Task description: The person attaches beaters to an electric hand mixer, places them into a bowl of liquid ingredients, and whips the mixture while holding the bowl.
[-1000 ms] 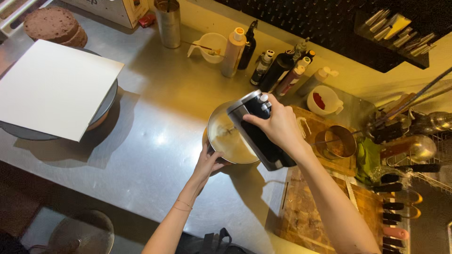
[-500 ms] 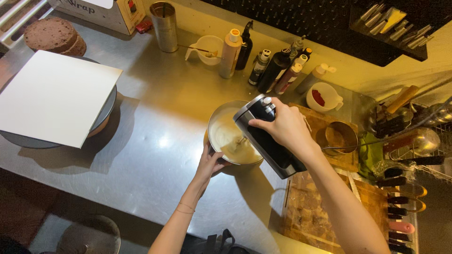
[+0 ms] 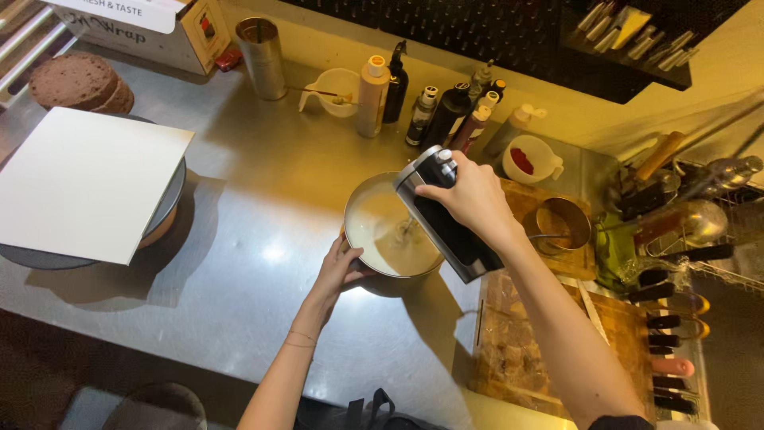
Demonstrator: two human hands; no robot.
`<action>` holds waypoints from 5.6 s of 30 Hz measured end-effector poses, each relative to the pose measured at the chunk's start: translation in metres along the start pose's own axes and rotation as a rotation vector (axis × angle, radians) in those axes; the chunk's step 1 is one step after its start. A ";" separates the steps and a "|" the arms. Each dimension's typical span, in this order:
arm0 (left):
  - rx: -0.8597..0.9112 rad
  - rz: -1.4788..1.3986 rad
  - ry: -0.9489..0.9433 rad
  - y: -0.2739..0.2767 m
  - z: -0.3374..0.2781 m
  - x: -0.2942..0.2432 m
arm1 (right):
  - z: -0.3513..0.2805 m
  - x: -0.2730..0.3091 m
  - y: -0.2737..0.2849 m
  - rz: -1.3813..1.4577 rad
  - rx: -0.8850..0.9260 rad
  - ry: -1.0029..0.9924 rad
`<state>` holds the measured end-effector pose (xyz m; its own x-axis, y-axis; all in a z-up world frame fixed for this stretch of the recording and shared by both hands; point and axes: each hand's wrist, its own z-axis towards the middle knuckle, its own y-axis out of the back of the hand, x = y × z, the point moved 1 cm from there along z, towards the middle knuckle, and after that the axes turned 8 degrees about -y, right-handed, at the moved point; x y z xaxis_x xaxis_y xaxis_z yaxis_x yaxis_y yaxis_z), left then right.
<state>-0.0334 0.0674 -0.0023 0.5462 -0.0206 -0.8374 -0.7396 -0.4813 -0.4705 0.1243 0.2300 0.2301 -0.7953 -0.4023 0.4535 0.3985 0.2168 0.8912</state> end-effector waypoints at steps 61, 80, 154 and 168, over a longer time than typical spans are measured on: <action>-0.019 0.626 -1.042 -0.110 0.062 -0.120 | 0.024 -0.002 -0.026 0.051 -0.105 0.092; -0.243 -0.109 -0.013 -0.040 -0.016 0.059 | -0.008 0.002 -0.004 -0.072 0.027 0.074; -0.211 -0.074 -0.006 -0.045 -0.027 0.065 | -0.015 -0.009 0.004 0.063 0.037 0.070; -0.385 0.031 -0.111 0.019 0.006 0.055 | -0.025 -0.002 0.007 0.008 0.021 0.073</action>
<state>-0.0199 0.0619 -0.0592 0.4649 0.0447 -0.8843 -0.5421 -0.7753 -0.3241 0.1403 0.2101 0.2352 -0.7566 -0.4637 0.4610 0.3945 0.2385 0.8874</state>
